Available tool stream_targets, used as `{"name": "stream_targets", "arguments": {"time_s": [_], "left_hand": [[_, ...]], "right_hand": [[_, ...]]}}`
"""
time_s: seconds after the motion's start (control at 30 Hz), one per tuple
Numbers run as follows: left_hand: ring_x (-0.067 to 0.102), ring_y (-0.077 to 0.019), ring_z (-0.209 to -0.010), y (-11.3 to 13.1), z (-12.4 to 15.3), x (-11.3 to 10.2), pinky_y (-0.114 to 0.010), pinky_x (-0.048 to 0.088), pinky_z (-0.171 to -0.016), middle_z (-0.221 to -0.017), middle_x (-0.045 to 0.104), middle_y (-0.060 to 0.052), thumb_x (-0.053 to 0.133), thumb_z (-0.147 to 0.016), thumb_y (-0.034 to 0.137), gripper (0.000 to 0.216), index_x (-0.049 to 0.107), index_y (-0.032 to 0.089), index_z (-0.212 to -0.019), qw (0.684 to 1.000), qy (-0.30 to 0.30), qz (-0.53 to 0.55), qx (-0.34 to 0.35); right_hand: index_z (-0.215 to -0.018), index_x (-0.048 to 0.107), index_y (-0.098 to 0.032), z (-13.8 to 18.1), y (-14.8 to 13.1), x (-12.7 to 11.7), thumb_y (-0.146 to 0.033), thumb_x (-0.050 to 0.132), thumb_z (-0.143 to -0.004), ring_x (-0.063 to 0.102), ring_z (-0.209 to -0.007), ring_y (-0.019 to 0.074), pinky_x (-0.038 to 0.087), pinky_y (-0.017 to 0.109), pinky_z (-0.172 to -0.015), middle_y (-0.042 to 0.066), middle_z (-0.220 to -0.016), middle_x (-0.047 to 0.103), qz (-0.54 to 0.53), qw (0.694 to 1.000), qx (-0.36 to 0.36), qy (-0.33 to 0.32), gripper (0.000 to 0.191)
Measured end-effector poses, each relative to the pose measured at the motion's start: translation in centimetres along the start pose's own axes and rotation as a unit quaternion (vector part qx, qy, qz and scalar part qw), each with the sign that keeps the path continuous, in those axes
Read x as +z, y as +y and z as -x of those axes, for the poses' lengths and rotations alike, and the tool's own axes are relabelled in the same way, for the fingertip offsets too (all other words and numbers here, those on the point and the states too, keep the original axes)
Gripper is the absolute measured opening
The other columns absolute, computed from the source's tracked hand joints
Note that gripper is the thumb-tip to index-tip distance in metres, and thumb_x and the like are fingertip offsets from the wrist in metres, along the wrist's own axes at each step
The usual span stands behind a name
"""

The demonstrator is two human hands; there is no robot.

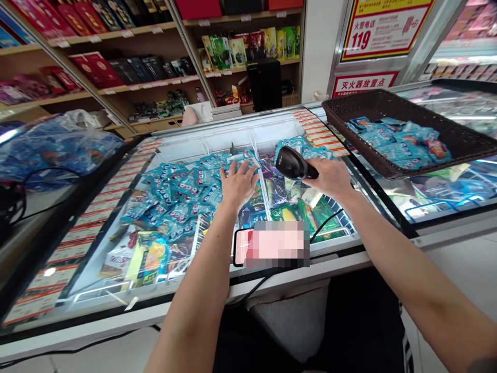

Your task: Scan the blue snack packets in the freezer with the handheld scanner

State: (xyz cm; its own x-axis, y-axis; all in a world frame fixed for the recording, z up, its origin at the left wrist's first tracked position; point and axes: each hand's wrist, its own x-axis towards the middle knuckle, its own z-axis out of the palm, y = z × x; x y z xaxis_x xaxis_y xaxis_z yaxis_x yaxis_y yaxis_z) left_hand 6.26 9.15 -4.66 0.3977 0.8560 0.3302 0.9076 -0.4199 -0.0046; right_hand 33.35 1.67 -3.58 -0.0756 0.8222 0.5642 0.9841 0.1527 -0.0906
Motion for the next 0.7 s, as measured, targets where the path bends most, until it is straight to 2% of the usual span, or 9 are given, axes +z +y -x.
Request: {"name": "stream_targets", "arguments": {"time_s": [0.23, 0.53, 0.7], "left_hand": [[0.035, -0.0331, -0.142, -1.2, 0.8, -0.5, -0.067, 0.021, -0.114, -0.150, 0.050, -0.003, 0.027, -0.099, 0.040, 0.047, 0.054, 0.036, -0.137, 1.000, 0.026, -0.013, -0.007], [0.032, -0.0322, -0.145, -2.5, 0.9, -1.0, -0.066, 0.021, -0.114, -0.152, 0.048, -0.002, 0.035, -0.093, 0.023, 0.051, 0.052, 0.038, -0.139, 0.999, 0.002, -0.034, 0.003], [0.031, -0.0330, -0.145, -4.0, 1.4, -1.4, -0.068, 0.019, -0.114, -0.153, 0.047, -0.003, 0.035, -0.093, 0.026, 0.050, 0.053, 0.037, -0.139, 1.000, 0.007, -0.022, -0.002]], "right_hand": [[-0.107, 0.073, -0.023, 0.2, -0.2, -0.1, -0.050, 0.059, -0.084, 0.066, -0.078, 0.0215, 0.032, 0.030, -0.059, 0.004, -0.087, 0.075, -0.011, 1.000, -0.009, -0.006, 0.038], [-0.112, 0.072, -0.024, 0.3, -0.1, -0.3, -0.048, 0.061, -0.083, 0.066, -0.076, 0.0207, 0.033, 0.029, -0.060, 0.003, -0.088, 0.075, -0.019, 0.999, -0.002, -0.026, 0.039], [-0.106, 0.072, -0.024, 0.2, 0.1, -0.5, -0.048, 0.061, -0.082, 0.067, -0.078, 0.0221, 0.034, 0.029, -0.061, 0.004, -0.089, 0.075, -0.011, 1.000, 0.022, -0.011, 0.036]]}}
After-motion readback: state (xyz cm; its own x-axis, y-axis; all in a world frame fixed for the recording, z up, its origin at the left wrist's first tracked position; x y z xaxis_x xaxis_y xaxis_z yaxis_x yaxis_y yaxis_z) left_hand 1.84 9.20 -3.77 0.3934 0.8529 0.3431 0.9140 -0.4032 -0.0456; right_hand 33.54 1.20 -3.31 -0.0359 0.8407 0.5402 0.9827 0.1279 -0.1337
